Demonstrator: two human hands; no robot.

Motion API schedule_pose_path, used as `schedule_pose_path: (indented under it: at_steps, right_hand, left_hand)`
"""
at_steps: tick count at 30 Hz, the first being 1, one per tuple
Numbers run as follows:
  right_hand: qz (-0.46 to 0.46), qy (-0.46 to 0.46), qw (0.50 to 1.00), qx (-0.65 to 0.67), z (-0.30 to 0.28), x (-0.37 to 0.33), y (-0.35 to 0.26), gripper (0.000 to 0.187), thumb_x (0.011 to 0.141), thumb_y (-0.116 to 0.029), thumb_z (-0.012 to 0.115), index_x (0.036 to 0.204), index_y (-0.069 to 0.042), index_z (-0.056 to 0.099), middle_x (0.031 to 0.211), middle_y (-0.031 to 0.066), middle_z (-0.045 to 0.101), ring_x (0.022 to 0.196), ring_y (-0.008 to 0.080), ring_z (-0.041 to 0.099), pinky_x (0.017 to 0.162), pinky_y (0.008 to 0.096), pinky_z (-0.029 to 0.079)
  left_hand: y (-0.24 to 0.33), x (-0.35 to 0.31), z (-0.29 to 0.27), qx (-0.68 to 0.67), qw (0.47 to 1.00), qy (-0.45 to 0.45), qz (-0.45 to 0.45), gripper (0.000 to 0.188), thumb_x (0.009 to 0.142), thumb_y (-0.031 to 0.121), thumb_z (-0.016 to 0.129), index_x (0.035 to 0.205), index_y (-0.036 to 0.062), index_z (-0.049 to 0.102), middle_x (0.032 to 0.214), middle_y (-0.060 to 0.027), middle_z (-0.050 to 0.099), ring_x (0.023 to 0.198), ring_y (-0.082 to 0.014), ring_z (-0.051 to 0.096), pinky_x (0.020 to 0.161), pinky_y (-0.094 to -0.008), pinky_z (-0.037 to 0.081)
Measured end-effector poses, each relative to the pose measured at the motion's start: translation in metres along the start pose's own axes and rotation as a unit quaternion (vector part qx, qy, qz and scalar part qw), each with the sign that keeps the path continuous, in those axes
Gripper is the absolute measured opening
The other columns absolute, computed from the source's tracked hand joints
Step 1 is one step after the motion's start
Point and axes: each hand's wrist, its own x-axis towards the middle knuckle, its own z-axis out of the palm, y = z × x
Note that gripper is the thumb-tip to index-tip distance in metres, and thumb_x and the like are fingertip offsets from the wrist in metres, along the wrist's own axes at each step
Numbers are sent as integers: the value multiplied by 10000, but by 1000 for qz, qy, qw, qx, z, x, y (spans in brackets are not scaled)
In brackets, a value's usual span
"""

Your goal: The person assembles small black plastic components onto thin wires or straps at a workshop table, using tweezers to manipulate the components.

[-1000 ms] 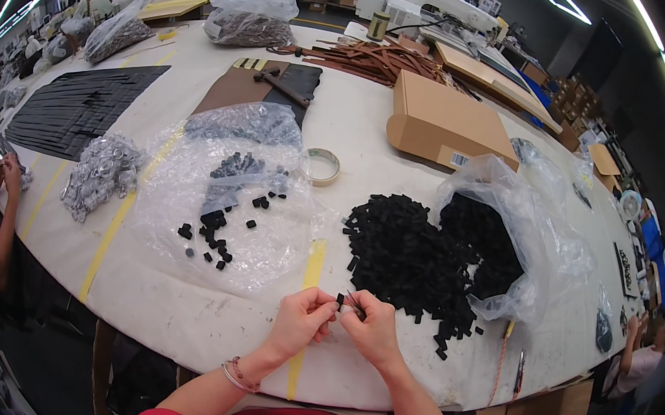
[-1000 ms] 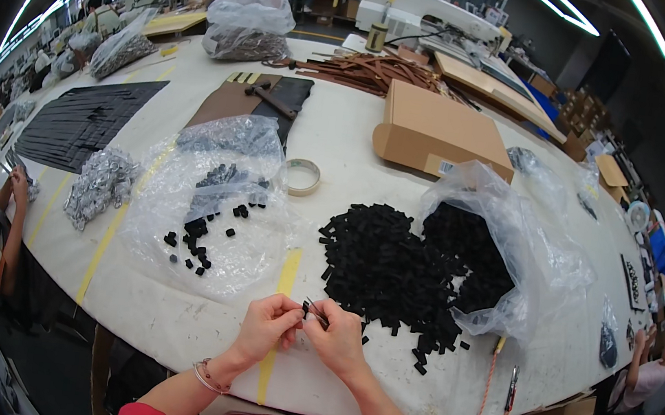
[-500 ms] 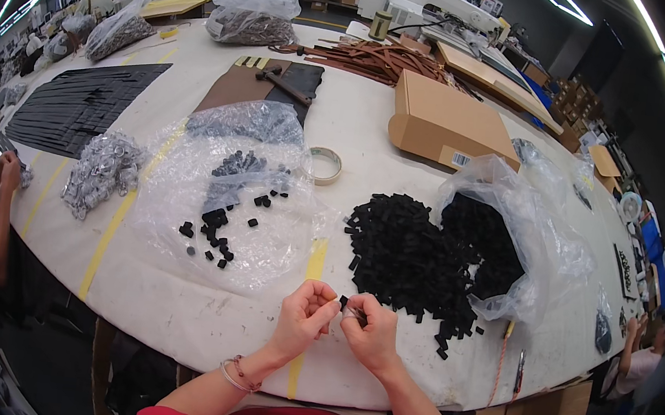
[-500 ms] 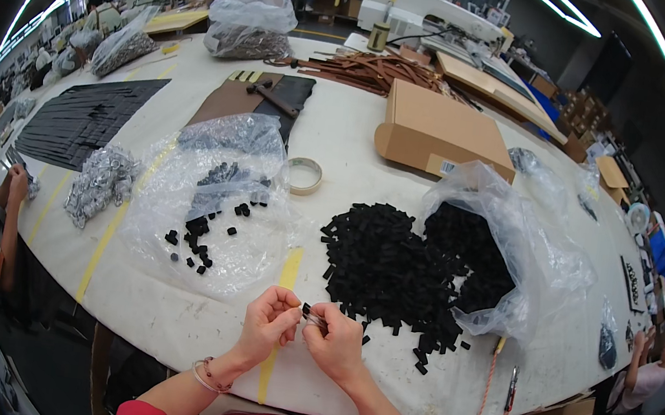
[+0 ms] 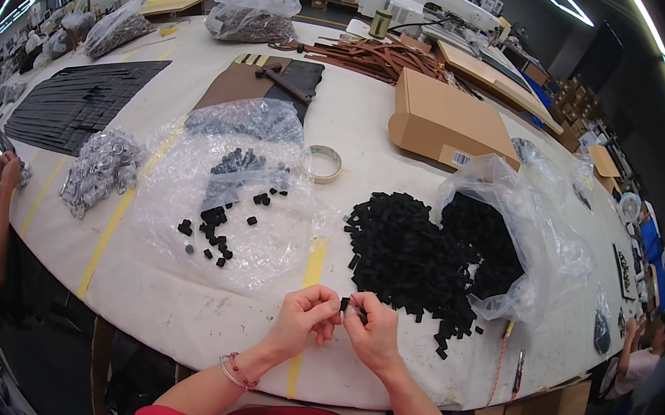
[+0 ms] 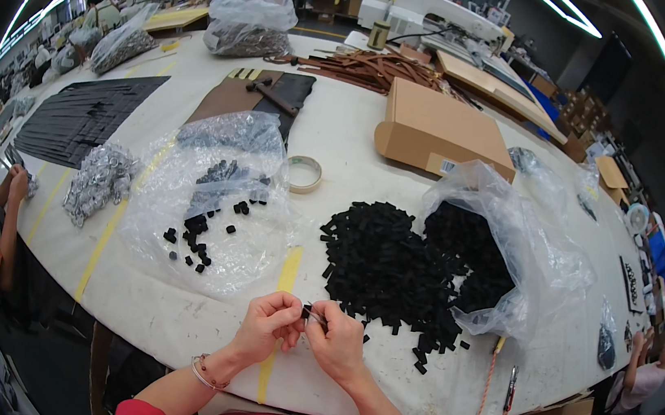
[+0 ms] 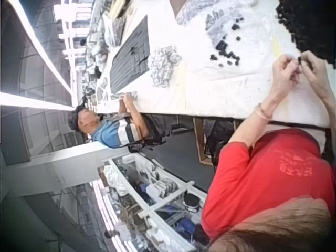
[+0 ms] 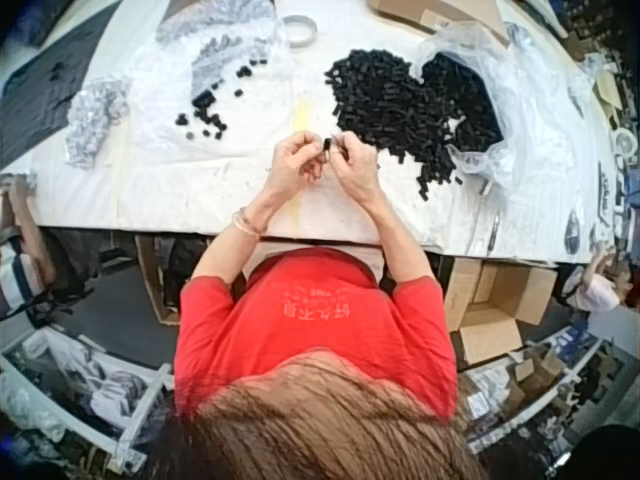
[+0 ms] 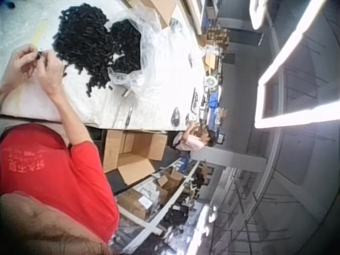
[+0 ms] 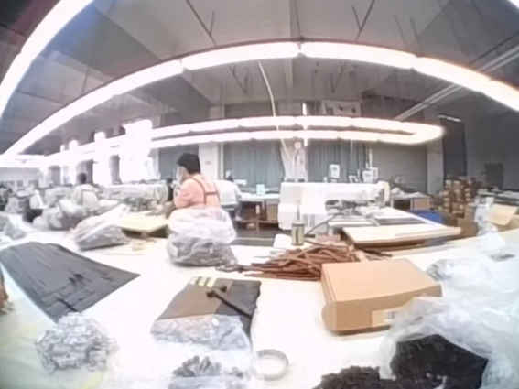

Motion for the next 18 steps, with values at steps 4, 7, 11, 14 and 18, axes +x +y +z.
schedule_pose_path:
  at_steps: [4,7,11,14,18]
  right_hand:
    - [-140,18,982,-125,2,-1,2,115,644,-42,573,745,-32,521,582,83,545,483,221,548,440,299,421]
    - [-216,11,959,-183,3,-1,5,147,600,-67,594,721,-56,511,555,61,521,464,206,532,415,301,403]
    - [-269,9,937,-225,4,-1,7,161,570,-88,593,695,-67,493,519,41,471,439,185,500,398,287,374]
    - [-281,7,930,-237,3,0,7,163,560,-90,585,689,-69,487,510,33,455,434,179,489,397,283,368]
    - [-294,17,926,-239,5,-2,10,166,557,-89,579,697,-67,493,506,25,449,433,169,485,397,281,367]
  left_hand:
    - [-2,0,-3,72,996,33,28,164,819,185,544,795,24,545,612,-27,540,462,-71,493,384,-179,373]
    - [-2,5,-12,13,999,2,-47,134,808,157,542,774,28,542,603,-25,532,454,-78,490,366,-181,353]
    - [0,6,-13,-100,987,-43,-122,101,789,132,533,750,39,521,582,-21,512,433,-83,469,348,-184,327]
    - [1,6,-13,-96,986,-39,-133,82,777,119,523,753,42,508,569,-20,498,426,-89,460,345,-192,321]
    - [-2,7,-19,-130,977,-67,-154,78,760,112,518,766,36,500,563,-30,492,424,-106,456,343,-206,311]
